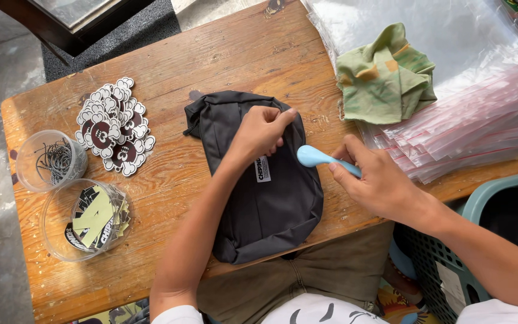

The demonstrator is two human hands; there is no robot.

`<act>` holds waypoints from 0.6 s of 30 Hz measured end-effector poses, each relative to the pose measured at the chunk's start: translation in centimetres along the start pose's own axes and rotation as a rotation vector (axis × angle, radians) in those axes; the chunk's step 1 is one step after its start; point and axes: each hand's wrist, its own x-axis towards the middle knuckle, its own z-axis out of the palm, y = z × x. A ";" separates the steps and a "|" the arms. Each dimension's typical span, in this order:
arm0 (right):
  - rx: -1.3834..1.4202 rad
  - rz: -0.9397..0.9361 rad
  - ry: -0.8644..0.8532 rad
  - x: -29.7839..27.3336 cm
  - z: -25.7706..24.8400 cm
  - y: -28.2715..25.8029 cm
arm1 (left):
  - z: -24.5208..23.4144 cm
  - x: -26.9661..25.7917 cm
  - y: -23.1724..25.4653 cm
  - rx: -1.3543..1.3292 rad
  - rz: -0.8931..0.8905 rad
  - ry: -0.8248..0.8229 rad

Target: The person cleans a black bag with a brush, attaches a keychain to the zipper, wipes a plastic bag with a cloth, and places the bag inside the plastic bag.

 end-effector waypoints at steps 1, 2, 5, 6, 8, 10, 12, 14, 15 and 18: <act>0.000 -0.002 -0.002 0.2 -0.8 -0.8 | 0.2 -0.2 -0.3 -0.001 0.000 0.003; -0.014 0.045 -0.016 0.5 -1.7 -1.7 | 0.4 -0.5 -0.7 -0.043 0.061 0.045; -0.081 0.041 0.032 2.4 -3.0 -3.0 | 1.0 -0.7 -2.3 -0.132 0.196 0.138; -0.134 -0.003 0.097 3.2 -3.3 -3.1 | 1.2 -0.7 -2.9 -0.181 0.267 0.181; -0.120 0.019 0.058 5.5 -2.9 -4.4 | 1.7 -1.8 -2.2 -0.177 0.327 0.196; -0.106 0.038 0.018 7.7 -2.0 -5.1 | 1.8 -2.5 -1.8 -0.172 0.388 0.214; -0.137 -0.002 -0.009 9.9 -0.5 -5.3 | 1.7 -2.6 -1.5 -0.112 0.511 0.251; -0.196 -0.036 -0.024 12.7 0.7 -4.5 | 1.7 -1.9 -2.9 -0.085 0.572 0.259; -0.251 -0.069 -0.036 14.1 1.4 -4.1 | 1.6 -1.5 -3.7 -0.053 0.634 0.265; -0.190 -0.048 -0.059 15.1 1.8 -5.0 | 2.0 -1.8 -3.5 -0.038 0.690 0.288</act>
